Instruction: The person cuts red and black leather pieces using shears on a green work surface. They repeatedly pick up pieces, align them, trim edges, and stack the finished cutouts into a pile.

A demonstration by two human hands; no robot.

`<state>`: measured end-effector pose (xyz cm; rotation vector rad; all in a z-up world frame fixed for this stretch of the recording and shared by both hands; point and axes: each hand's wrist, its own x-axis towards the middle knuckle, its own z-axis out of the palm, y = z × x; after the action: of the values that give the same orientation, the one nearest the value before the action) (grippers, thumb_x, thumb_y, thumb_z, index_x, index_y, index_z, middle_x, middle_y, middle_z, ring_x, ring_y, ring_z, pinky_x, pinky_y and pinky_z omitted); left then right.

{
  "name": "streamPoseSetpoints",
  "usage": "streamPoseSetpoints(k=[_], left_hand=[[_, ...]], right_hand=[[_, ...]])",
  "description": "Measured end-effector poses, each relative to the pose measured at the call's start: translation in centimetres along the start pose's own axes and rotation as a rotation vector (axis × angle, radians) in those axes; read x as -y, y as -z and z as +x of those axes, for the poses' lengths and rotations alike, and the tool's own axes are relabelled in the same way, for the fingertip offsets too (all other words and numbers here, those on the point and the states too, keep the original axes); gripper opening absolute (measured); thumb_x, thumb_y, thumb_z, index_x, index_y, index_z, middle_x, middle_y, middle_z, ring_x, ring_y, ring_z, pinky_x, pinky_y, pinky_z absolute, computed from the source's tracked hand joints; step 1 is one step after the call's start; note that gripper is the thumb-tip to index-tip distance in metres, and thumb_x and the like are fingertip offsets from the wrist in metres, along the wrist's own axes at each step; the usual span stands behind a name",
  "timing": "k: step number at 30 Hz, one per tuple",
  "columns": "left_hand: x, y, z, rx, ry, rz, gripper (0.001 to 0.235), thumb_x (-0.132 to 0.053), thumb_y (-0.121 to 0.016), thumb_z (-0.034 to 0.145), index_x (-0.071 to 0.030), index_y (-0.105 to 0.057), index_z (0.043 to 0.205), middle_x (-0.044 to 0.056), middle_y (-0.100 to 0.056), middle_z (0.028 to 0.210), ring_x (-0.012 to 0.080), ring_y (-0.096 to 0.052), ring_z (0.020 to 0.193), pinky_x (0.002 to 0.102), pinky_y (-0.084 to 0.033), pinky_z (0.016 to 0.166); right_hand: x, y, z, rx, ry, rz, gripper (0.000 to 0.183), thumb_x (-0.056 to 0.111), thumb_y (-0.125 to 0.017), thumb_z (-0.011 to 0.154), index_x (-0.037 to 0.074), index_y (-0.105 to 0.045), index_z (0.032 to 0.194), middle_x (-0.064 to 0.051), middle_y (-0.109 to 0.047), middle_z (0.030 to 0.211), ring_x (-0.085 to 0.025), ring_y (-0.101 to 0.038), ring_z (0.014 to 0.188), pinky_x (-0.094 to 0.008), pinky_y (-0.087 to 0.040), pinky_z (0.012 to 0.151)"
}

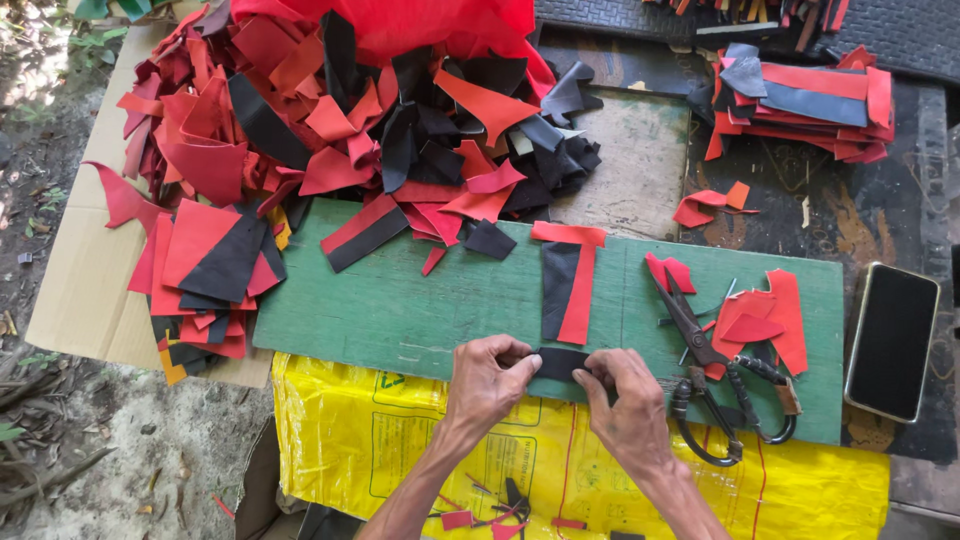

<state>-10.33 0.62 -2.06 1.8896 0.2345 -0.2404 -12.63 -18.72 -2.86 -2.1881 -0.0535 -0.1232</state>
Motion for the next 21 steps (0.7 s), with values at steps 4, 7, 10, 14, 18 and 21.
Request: streamPoseSetpoints(k=[4, 7, 10, 14, 18, 21], left_hand=[[-0.3, 0.1, 0.1, 0.023, 0.072, -0.067, 0.017, -0.012, -0.077, 0.083, 0.005, -0.077, 0.089, 0.007, -0.073, 0.063, 0.0089, -0.066, 0.051, 0.026, -0.051, 0.046], [-0.4, 0.2, 0.4, 0.049, 0.117, -0.135, 0.019, -0.013, -0.075, 0.086, 0.005, -0.077, 0.091, 0.008, -0.073, 0.063, 0.0097, -0.068, 0.05, 0.027, -0.054, 0.044], [-0.3, 0.6, 0.9, 0.116, 0.135, -0.119, 0.021, -0.015, -0.074, 0.087, 0.004, -0.077, 0.093, 0.007, -0.073, 0.064, 0.0108, -0.069, 0.05, 0.028, -0.055, 0.044], [-0.8, 1.6, 2.0, 0.177, 0.077, 0.071, 0.023, -0.019, -0.076, 0.086, 0.003, -0.079, 0.093, 0.007, -0.074, 0.065, 0.0107, -0.069, 0.048, 0.027, -0.056, 0.046], [-2.0, 2.7, 3.8, 0.335, 0.202, 0.104, 0.02, -0.019, -0.074, 0.085, 0.0, -0.08, 0.089, 0.008, -0.07, 0.062, 0.012, -0.065, 0.046, 0.029, -0.053, 0.043], [-2.8, 3.3, 4.8, 0.439, 0.271, 0.166, 0.017, -0.017, -0.074, 0.085, -0.001, -0.078, 0.086, 0.006, -0.07, 0.061, 0.0121, -0.064, 0.045, 0.029, -0.052, 0.043]], right_hand=[[-0.5, 0.6, 0.1, -0.007, 0.165, -0.01, 0.026, 0.004, -0.081, 0.075, 0.004, -0.071, 0.099, -0.012, -0.065, 0.102, -0.025, -0.064, 0.097, -0.036, -0.053, 0.082], [-0.9, 1.1, 0.0, 0.037, 0.188, 0.002, 0.033, 0.004, -0.082, 0.072, 0.006, -0.074, 0.104, -0.011, -0.067, 0.112, -0.024, -0.063, 0.097, -0.036, -0.053, 0.084], [-1.2, 1.3, -0.1, 0.047, 0.218, 0.015, 0.034, 0.003, -0.082, 0.072, 0.006, -0.076, 0.105, -0.008, -0.069, 0.114, -0.024, -0.064, 0.097, -0.036, -0.054, 0.085], [-1.4, 1.2, 0.0, 0.028, 0.256, 0.027, 0.029, 0.002, -0.082, 0.074, 0.005, -0.076, 0.102, -0.007, -0.07, 0.113, -0.023, -0.066, 0.1, -0.034, -0.055, 0.084], [-1.4, 1.1, 0.0, 0.025, 0.219, 0.018, 0.027, 0.002, -0.083, 0.073, 0.005, -0.078, 0.099, -0.007, -0.071, 0.109, -0.022, -0.066, 0.094, -0.034, -0.055, 0.081], [-1.3, 1.2, -0.2, 0.02, 0.237, 0.033, 0.026, 0.003, -0.083, 0.074, 0.004, -0.077, 0.1, -0.008, -0.071, 0.109, -0.022, -0.067, 0.097, -0.033, -0.056, 0.081]])
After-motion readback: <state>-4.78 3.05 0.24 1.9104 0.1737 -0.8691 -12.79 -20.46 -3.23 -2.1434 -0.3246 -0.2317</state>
